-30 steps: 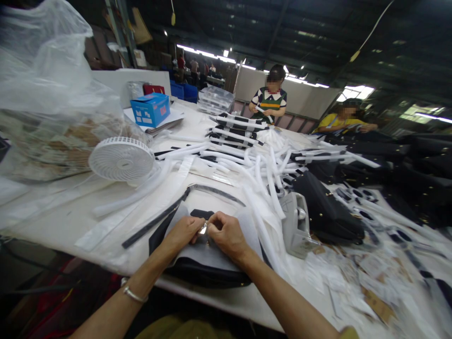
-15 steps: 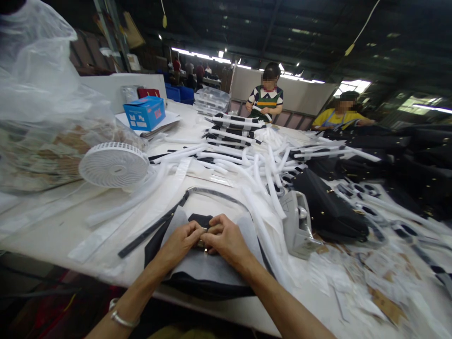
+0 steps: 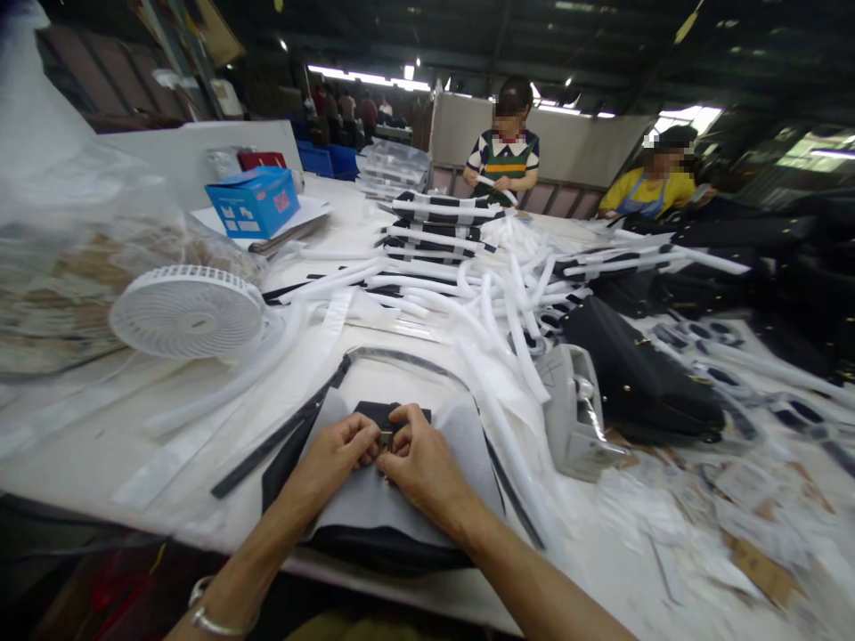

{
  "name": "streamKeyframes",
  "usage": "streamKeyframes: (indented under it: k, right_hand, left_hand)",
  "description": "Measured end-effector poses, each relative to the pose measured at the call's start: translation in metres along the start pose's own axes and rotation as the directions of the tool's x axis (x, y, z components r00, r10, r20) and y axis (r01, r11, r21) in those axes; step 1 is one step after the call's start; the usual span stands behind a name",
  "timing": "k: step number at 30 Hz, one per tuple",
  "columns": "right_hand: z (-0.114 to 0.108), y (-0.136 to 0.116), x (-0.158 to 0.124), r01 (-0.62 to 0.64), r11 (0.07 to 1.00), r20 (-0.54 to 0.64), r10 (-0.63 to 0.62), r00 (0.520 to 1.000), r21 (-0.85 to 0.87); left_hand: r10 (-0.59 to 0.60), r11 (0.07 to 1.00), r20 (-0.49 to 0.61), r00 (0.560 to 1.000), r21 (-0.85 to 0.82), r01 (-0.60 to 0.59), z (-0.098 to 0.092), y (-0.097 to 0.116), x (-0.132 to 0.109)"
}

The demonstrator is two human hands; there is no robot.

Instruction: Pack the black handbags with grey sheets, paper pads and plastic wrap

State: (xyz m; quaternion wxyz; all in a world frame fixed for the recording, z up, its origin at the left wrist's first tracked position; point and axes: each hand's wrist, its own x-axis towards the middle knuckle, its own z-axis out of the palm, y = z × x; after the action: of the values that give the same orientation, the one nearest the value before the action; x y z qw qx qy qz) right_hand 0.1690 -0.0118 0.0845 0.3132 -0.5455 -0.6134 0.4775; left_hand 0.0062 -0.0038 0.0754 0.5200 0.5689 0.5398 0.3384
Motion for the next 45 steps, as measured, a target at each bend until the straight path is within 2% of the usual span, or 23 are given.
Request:
streamKeyframes:
  k: [4,6,10,15,22,26,28,33,45]
  right_hand:
    - [-0.001,0.000,0.000,-0.007,1.000,0.026,0.007,1.000,-0.001]
    - [-0.001,0.000,0.000,-0.008,1.000,0.031,0.008,0.999,-0.011]
    - [-0.001,0.002,0.000,-0.008,1.000,0.041,0.007,0.999,0.007]
    - [0.000,0.007,0.001,0.027,0.999,0.010,-0.027,1.000,0.026]
    - [0.004,0.012,0.001,0.038,0.993,-0.017,-0.036,0.999,0.111]
    - [0.004,0.011,-0.001,0.027,0.993,-0.027,-0.024,0.999,0.115]
    - [0.004,0.010,-0.002,0.037,0.995,-0.034,-0.034,0.999,0.093]
    - [0.004,0.008,-0.003,0.046,0.997,-0.034,-0.044,0.998,0.061]
    - [0.003,0.008,-0.001,0.051,0.995,-0.003,-0.051,0.999,0.086]
  left_hand:
    - [-0.003,0.997,-0.047,0.999,0.078,0.007,0.003,0.000,0.000]
    - [0.043,0.984,-0.071,0.997,0.177,-0.029,0.005,0.001,-0.001]
    - [0.176,0.898,-0.074,0.982,0.421,-0.129,0.010,-0.002,-0.003]
    - [0.202,0.835,-0.091,0.975,0.536,-0.123,0.017,-0.007,-0.003]
    - [0.170,0.887,-0.108,0.979,0.450,-0.105,0.012,-0.004,-0.002]
    - [0.103,0.976,-0.146,0.984,0.205,-0.072,0.008,-0.001,-0.005]
    - [0.082,0.988,-0.150,0.985,0.139,-0.061,0.008,0.001,-0.006]
    - [0.052,0.991,-0.174,0.983,0.131,-0.029,0.008,0.004,-0.002]
    - [0.003,0.988,-0.144,0.990,0.152,0.019,0.008,-0.003,0.007]
